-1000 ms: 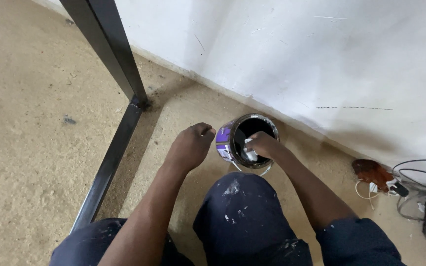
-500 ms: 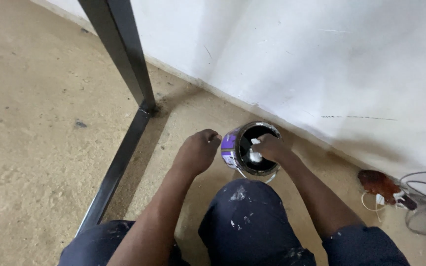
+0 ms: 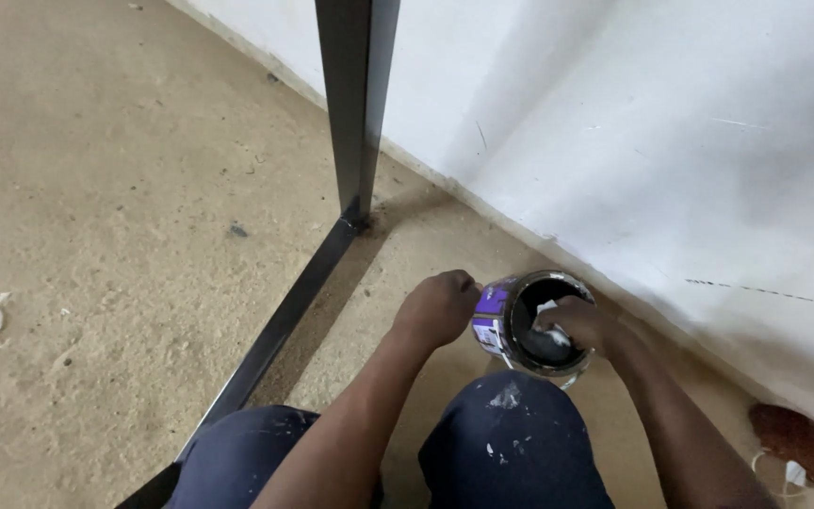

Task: Applying black paint to a metal frame using a cloth dipped in a paint can.

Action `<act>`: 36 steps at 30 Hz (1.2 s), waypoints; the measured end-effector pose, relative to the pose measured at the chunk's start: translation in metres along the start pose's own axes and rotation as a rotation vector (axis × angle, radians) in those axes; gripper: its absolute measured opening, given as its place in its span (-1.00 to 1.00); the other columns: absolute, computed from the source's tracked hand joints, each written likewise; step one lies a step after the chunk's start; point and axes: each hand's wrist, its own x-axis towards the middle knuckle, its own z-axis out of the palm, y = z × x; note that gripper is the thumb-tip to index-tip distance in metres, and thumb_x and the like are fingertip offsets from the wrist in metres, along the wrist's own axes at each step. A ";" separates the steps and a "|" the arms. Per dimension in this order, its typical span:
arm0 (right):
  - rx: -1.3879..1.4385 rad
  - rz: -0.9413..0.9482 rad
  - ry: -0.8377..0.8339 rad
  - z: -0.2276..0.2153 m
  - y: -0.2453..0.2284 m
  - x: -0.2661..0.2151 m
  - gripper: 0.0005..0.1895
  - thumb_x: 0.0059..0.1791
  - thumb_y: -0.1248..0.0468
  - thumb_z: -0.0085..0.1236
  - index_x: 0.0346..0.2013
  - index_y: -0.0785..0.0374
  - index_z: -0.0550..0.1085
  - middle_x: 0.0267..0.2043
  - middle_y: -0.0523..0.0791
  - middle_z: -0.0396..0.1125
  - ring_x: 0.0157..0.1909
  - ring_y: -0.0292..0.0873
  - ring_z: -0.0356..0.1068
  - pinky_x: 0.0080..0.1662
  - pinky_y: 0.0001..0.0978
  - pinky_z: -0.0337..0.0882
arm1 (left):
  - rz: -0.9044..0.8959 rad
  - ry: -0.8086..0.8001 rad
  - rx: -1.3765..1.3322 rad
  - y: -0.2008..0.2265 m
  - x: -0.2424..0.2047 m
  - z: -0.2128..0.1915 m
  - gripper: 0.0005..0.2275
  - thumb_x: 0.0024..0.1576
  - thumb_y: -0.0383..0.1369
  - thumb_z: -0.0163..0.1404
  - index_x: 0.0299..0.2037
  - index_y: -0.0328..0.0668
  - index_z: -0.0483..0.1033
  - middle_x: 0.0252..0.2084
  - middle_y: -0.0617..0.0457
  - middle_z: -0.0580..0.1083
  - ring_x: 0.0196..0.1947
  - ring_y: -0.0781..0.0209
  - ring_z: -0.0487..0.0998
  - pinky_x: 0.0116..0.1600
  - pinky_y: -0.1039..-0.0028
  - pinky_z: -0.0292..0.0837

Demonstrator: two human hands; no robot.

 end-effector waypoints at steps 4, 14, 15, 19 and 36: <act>0.181 0.049 0.037 -0.005 0.000 -0.007 -0.14 -0.14 -0.05 0.24 0.35 0.37 0.34 0.51 0.19 0.02 0.40 0.26 0.16 0.12 0.13 0.32 | -0.010 -0.019 0.008 0.000 0.002 0.000 -0.64 0.30 -0.27 -0.18 0.17 -0.29 0.54 -0.21 -0.26 0.60 -0.24 -0.12 0.67 -0.15 0.17 0.51; 0.399 0.097 0.177 -0.004 0.036 0.041 -0.45 -0.08 0.14 0.19 0.13 0.38 0.40 0.22 0.12 0.15 -0.24 0.00 0.31 -0.43 -0.17 0.29 | 0.010 -0.040 0.032 0.003 0.003 -0.002 -0.62 0.31 -0.26 -0.21 0.18 -0.30 0.53 -0.16 -0.30 0.60 -0.12 -0.23 0.66 -0.09 0.08 0.54; 0.312 0.098 0.161 -0.002 0.043 0.051 -0.54 -0.03 0.17 0.13 0.07 0.41 0.41 0.17 0.13 0.20 -0.37 -0.07 0.31 -0.49 -0.15 0.24 | 0.002 -0.038 0.047 0.003 0.002 -0.002 -0.63 0.30 -0.26 -0.20 0.18 -0.27 0.53 -0.15 -0.28 0.60 -0.11 -0.23 0.66 -0.08 0.09 0.54; 0.148 -0.169 0.108 0.024 0.077 0.084 -0.52 -0.08 0.15 0.18 0.06 0.35 0.56 0.53 0.17 -0.02 0.53 0.35 -0.06 0.40 0.43 0.06 | -0.010 -0.001 0.013 -0.005 0.005 0.002 -0.64 0.29 -0.28 -0.19 0.16 -0.28 0.54 -0.19 -0.26 0.60 -0.16 -0.16 0.67 -0.10 0.13 0.54; 0.546 -0.193 0.056 -0.002 -0.030 -0.010 -0.69 -0.05 0.31 0.08 -0.27 0.56 0.63 -0.51 0.08 0.36 -0.56 -0.10 0.17 -0.56 -0.34 -0.02 | -0.243 0.159 0.090 -0.039 -0.005 -0.083 -0.54 0.22 -0.05 -0.12 -0.01 -0.33 0.58 0.05 -0.17 0.56 0.04 -0.17 0.58 0.10 0.13 0.49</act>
